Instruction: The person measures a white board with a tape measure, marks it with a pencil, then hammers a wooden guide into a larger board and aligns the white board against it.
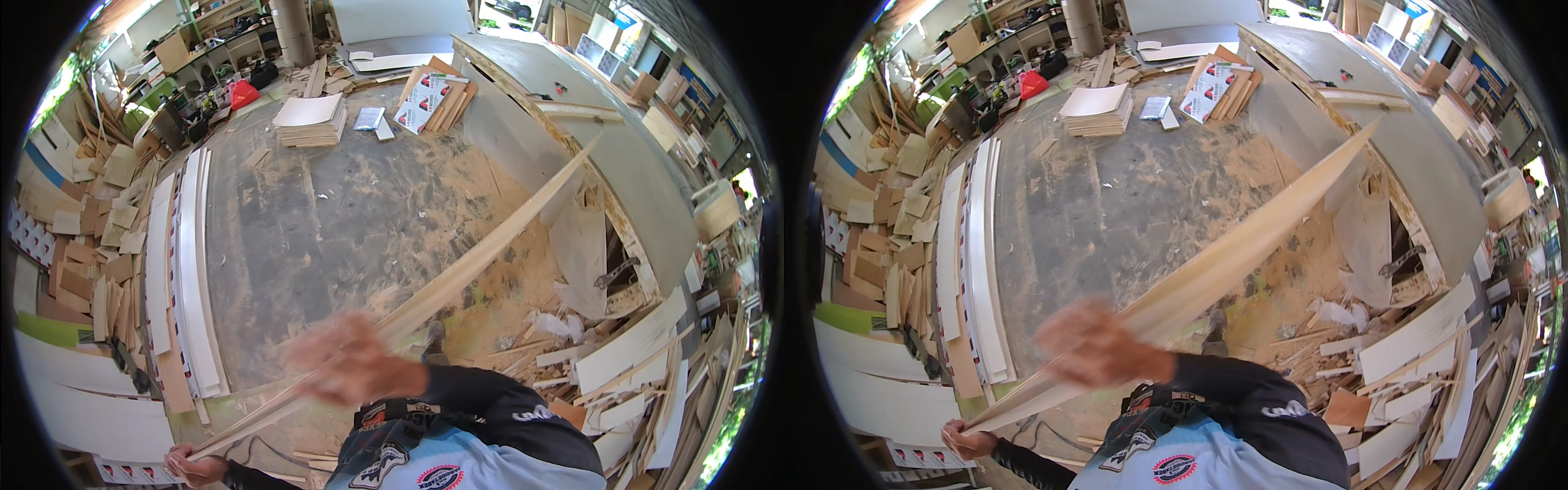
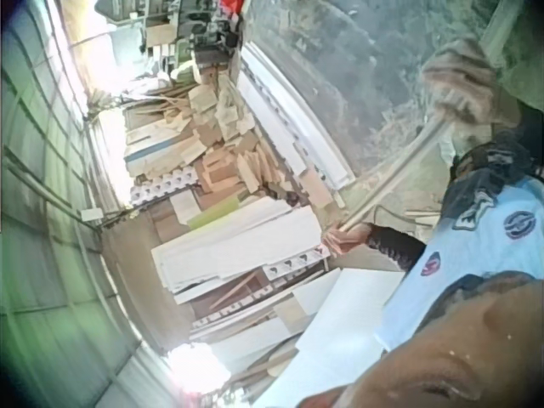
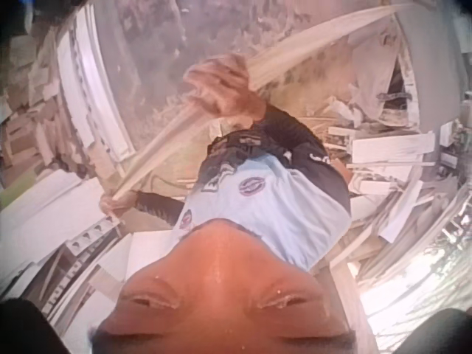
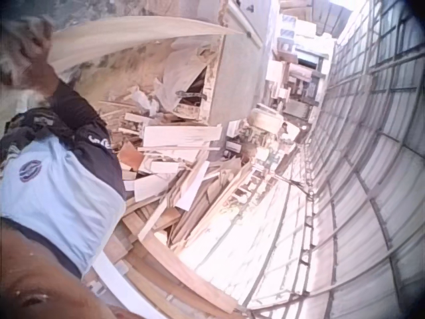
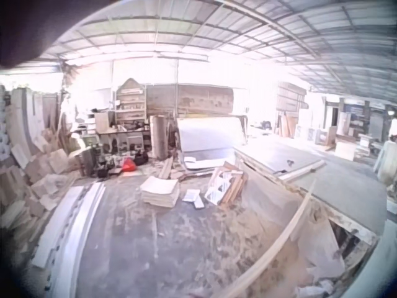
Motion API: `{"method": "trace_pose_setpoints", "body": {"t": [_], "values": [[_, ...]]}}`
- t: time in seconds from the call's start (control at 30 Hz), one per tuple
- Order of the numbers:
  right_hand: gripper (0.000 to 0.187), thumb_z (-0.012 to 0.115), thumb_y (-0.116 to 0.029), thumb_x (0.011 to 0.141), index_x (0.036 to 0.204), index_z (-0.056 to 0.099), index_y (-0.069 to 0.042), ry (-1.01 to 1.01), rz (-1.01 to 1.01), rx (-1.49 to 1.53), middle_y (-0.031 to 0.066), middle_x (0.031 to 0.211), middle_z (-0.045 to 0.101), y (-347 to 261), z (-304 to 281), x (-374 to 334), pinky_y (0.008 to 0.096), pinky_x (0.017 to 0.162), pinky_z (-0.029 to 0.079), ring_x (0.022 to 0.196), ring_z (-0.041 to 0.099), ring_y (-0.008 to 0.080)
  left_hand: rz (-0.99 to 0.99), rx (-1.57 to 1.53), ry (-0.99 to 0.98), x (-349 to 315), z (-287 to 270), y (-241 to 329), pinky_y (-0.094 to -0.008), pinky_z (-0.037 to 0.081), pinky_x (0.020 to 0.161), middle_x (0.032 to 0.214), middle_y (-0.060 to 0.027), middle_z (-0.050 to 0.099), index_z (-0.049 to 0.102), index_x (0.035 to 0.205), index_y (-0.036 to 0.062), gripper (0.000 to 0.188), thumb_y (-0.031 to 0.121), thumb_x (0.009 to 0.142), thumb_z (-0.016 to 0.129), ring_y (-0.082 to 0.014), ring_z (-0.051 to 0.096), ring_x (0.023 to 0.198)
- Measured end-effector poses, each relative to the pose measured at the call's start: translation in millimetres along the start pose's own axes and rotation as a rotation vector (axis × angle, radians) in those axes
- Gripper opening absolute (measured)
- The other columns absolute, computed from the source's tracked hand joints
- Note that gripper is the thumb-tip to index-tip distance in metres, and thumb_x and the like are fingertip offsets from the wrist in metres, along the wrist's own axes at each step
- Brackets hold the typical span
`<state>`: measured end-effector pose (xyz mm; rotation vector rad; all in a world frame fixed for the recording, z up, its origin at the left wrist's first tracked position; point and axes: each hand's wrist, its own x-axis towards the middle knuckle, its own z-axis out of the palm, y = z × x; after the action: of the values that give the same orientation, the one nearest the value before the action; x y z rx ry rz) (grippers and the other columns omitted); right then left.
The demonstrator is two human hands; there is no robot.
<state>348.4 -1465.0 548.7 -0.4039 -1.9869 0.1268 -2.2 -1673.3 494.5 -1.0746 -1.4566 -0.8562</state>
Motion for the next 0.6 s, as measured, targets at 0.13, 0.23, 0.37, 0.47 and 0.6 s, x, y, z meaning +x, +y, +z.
{"method": "trace_pose_setpoints", "body": {"t": [0.13,0.23,0.37,0.47,0.6], "values": [[0.041,0.064,-0.045,0.083,0.102,0.066,-0.008,0.154,0.182,-0.43,0.0065,0.099,0.067,109,-121,-25,0.0404,0.085,0.038,0.091,0.059,0.0237,0.03,-0.761,-0.129,73,12,140,-0.0479,0.045,0.077,0.078,-0.0165,0.058,0.058,0.095,-0.0036,0.028,0.023,0.087,0.055,-0.0334,0.055,0.073],[0.045,0.067,-0.052,0.078,0.092,0.065,-0.01,-0.047,0.162,-0.589,0.0074,0.092,0.065,155,-193,-31,0.0406,0.085,0.037,0.087,0.059,0.0241,-0.072,-0.914,-0.794,123,19,270,-0.0465,0.044,0.082,0.1,-0.0172,0.061,0.058,0.113,-0.001,0.043,0.025,0.079,0.067,-0.0342,0.057,0.089],[0.048,0.075,-0.057,0.067,0.075,0.06,-0.013,-0.202,0.205,-0.477,0.0035,0.077,0.061,197,-220,-50,0.0391,0.085,0.035,0.079,0.057,0.0214,0.096,-0.848,-1.045,122,55,367,-0.042,0.04,0.084,0.105,-0.0142,0.058,0.054,0.125,0.0025,0.064,0.034,0.074,0.077,-0.0311,0.055,0.092],[0.048,0.082,-0.054,0.061,0.068,0.055,-0.014,-0.13,0.167,-0.362,0.0005,0.066,0.055,215,-210,-45,0.037,0.077,0.033,0.067,0.05,0.0204,0.024,-0.63,-0.95,95,87,413,-0.0367,0.035,0.077,0.089,-0.0062,0.061,0.063,0.108,0.0076,0.059,0.038,0.063,0.085,-0.0237,0.055,0.078],[0.047,0.081,-0.053,0.063,0.065,0.054,-0.015,-0.004,0.109,-0.237,0.0001,0.065,0.053,245,-182,-30,0.0356,0.073,0.031,0.064,0.048,0.0197,-0.111,-0.434,-0.708,90,132,420,-0.034,0.032,0.069,0.069,0.0009,0.058,0.059,0.07,0.0135,0.043,0.04,0.055,0.089,-0.0194,0.051,0.062]]}}
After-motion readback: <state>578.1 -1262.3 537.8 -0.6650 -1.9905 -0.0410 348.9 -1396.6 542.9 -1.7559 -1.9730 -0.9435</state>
